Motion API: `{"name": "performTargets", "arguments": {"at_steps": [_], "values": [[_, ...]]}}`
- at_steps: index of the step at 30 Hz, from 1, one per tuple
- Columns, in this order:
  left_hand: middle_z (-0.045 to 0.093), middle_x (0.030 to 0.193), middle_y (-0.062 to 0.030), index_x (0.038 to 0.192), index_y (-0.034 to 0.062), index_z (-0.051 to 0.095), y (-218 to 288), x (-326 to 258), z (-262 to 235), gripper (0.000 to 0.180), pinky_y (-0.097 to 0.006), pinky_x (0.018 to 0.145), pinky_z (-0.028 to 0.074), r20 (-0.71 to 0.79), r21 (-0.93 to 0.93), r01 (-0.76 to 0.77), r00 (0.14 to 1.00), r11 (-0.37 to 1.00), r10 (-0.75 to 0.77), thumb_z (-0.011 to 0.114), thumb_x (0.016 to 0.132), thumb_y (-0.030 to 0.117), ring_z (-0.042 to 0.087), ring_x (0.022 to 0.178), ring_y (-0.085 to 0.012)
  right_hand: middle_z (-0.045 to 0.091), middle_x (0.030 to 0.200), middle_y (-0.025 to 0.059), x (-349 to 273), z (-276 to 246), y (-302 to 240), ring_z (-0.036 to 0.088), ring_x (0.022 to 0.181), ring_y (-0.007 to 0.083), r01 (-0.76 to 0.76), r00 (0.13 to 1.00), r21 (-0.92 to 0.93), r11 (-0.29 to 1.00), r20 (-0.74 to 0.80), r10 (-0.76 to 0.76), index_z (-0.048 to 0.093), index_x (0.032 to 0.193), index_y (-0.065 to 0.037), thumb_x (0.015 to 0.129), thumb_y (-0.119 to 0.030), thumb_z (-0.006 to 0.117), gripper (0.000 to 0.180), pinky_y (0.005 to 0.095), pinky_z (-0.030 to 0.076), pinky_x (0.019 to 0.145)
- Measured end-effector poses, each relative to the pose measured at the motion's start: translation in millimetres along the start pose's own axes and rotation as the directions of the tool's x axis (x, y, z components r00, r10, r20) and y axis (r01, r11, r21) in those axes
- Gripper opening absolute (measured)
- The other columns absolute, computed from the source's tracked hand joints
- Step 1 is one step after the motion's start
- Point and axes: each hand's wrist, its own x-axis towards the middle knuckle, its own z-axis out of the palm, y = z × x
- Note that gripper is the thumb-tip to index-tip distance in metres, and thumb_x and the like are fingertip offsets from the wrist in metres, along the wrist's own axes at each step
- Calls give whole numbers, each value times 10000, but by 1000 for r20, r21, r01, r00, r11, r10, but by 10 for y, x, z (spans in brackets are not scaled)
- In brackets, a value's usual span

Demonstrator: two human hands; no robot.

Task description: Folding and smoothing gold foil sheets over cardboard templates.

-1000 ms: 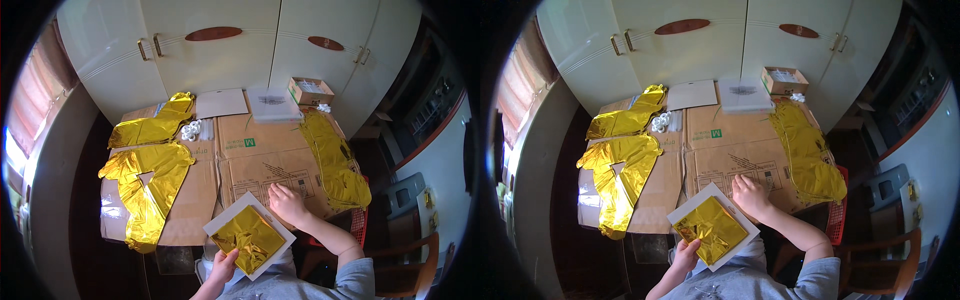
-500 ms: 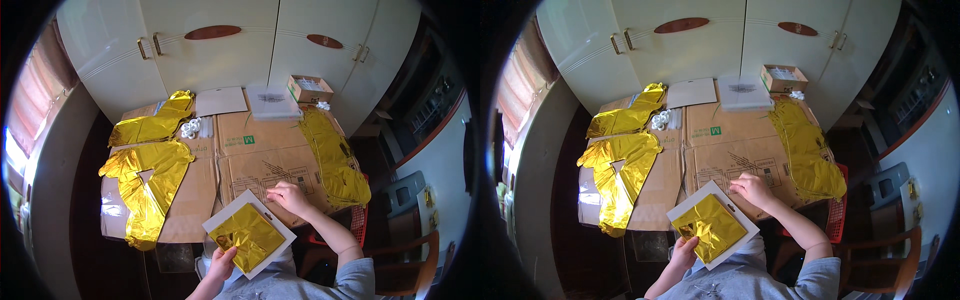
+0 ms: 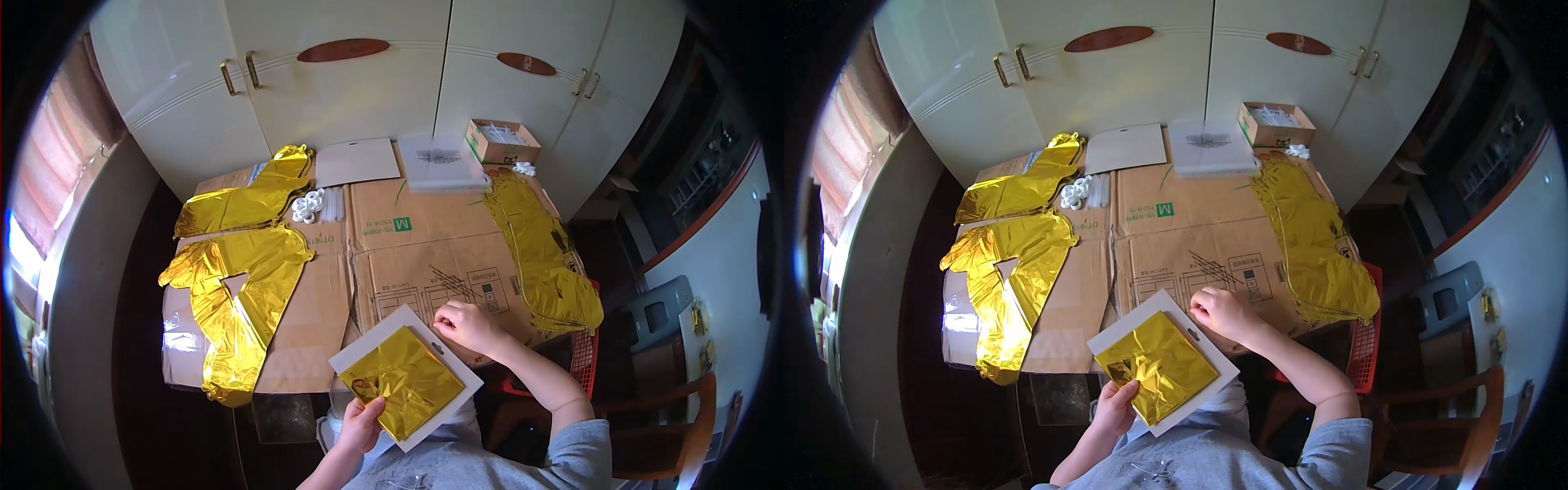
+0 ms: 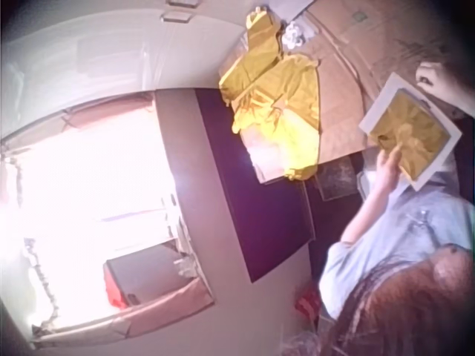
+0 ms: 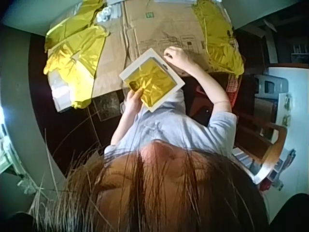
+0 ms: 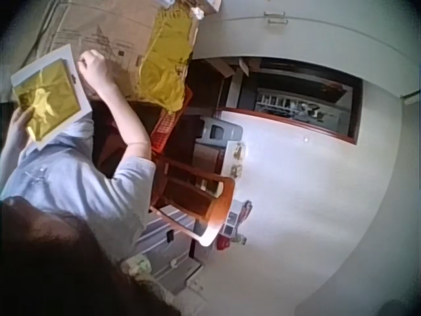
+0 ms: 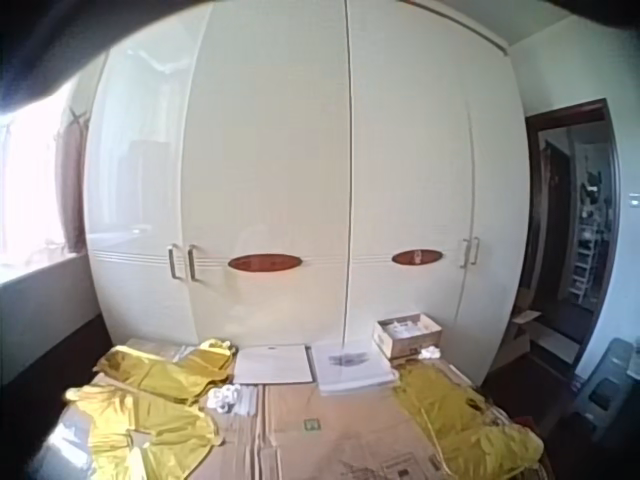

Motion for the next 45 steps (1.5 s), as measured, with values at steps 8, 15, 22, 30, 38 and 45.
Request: {"name": "performTargets", "arguments": {"at_steps": [8, 15, 22, 30, 38, 45], "values": [[632, 1145, -124, 1202, -6, 532, 31, 22, 102, 232, -344, 826, 560, -34, 32, -128, 991, 991, 129, 510, 996, 100, 648, 1014, -207, 646, 752, 68, -44, 18, -38, 660, 675, 213, -66, 991, 134, 989, 123, 50, 629, 811, -66, 808, -150, 700, 109, 337, 529, 602], [634, 1138, -109, 1202, 4, 534, -119, 48, 139, 227, -337, 810, 561, 2, 60, -179, 984, 982, 180, 506, 1002, 108, 647, 994, -200, 638, 749, 66, -49, 53, -97, 657, 677, 235, -20, 992, 76, 997, 124, 10, 590, 805, -68, 804, -132, 675, 106, 357, 527, 601], [632, 1157, -102, 1226, 14, 502, -220, 105, 158, 237, -373, 854, 564, -27, -20, -129, 991, 991, 129, 479, 1006, 100, 653, 1019, -219, 593, 723, 64, -98, 66, -298, 641, 642, 253, 99, 995, -201, 975, 28, -96, 562, 819, -89, 815, -130, 657, 104, 371, 534, 570], [629, 1167, -94, 1236, 29, 501, -253, 127, 234, 242, -382, 861, 564, -10, -71, -130, 991, 989, 130, 475, 1011, 114, 647, 1034, -215, 563, 765, 77, -161, 151, -540, 627, 724, 249, 173, 985, -183, 968, 63, -164, 544, 814, -78, 803, -129, 669, 136, 356, 535, 636], [619, 1180, -93, 1243, 44, 506, -252, 104, 218, 246, -387, 857, 564, 3, -30, -164, 986, 986, 164, 479, 1013, 124, 640, 1043, -215, 547, 774, 56, -246, 154, -840, 615, 743, 221, 245, 965, -253, 936, 152, -211, 549, 874, -83, 803, -143, 674, 156, 337, 520, 646], [623, 1142, -132, 1219, 10, 501, -255, -145, 10, 309, -383, 777, 581, -2, 80, -65, 998, 995, 65, 434, 1031, 247, 656, 998, -262, 534, 770, 33, -293, 333, -905, 607, 742, 190, 284, 958, -228, 931, 117, -264, 571, 874, -114, 805, -177, 678, 143, 320, 517, 627]]}}
